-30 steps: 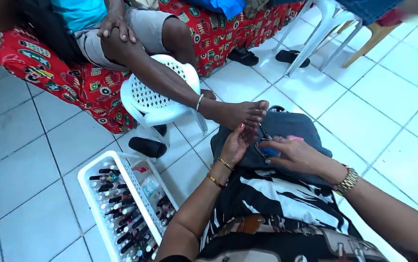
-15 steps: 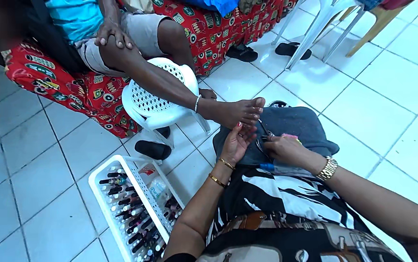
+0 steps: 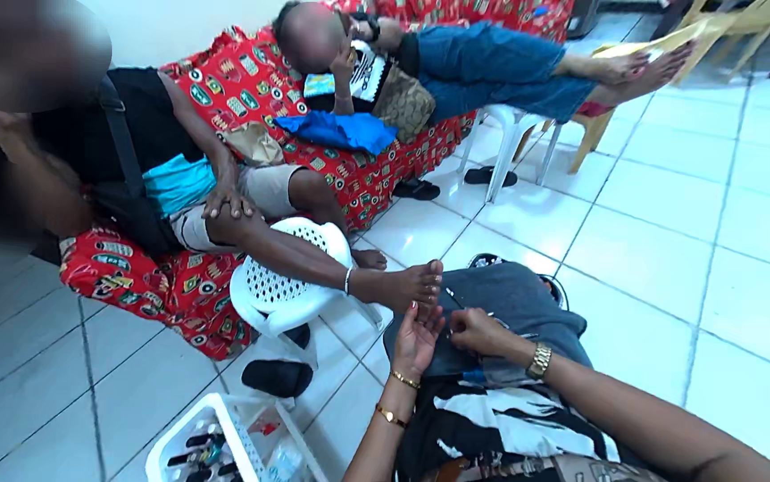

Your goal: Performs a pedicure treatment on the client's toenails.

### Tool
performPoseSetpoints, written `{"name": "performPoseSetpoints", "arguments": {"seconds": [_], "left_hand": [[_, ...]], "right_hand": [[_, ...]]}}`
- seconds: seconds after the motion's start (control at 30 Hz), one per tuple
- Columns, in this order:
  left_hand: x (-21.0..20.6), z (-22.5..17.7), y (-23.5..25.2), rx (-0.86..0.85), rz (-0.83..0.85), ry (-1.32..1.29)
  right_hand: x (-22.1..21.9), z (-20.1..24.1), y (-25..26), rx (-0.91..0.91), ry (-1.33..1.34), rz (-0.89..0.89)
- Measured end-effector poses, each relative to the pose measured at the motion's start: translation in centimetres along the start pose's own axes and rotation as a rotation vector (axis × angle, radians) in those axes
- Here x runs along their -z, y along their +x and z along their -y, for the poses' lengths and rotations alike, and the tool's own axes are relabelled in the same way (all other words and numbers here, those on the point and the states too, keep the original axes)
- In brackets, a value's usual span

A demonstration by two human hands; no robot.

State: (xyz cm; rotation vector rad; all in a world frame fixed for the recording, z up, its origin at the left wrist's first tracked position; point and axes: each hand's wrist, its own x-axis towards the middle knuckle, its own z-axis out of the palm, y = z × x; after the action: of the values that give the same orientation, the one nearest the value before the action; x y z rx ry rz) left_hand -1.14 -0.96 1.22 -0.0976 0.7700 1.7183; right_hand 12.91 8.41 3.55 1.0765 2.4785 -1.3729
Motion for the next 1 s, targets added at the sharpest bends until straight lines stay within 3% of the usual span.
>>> {"name": "performPoseSetpoints", "arguments": {"seconds": [0.13,0.27,0.37,0.43,0.57,0.63,0.8,0.9,1.0], "left_hand": [[0.1,0.1,0.0,-0.002,0.002,-0.011],[0.1,0.2,-0.1,-0.005,0.01,0.009],[0.3,0.2,-0.3,-0.006,0.027,0.009],[0.5,0.2,-0.3,-0.003,0.044,0.0],[-0.3,-0.2,-0.5,-0.02,0.034,0.092],[-0.2,-0.2,-0.6,-0.023,0.036,0.127],[1.4,0.4,0.3,0.001,0.114,0.038],[1.3,0.4,0.4,0.012,0.106,0.023],[0.8,0.3,0.4,0.02,0.096,-0.009]], "right_hand": [[2.0,0.6,-1.5,-0.038,0.231,0.025],[2.6,0.2,-2.9,0.021,0.523,-0.084],[2.0,-0.2,-3.3,0.023,0.629,-0.003],[1.4,-0.3,-3.3,0.026,0.509,0.085],[1.9,1.3,-3.0,0.074,-0.13,0.098],[1.9,1.4,-2.6,0.091,-0.301,0.138],[4.3,-1.1,-2.9,0.207,-0.194,0.138],[6.4,-1.9,-2.7,0.163,-0.055,0.142],[5.7,-2.3,-1.3,0.11,0.026,0.108]]}}
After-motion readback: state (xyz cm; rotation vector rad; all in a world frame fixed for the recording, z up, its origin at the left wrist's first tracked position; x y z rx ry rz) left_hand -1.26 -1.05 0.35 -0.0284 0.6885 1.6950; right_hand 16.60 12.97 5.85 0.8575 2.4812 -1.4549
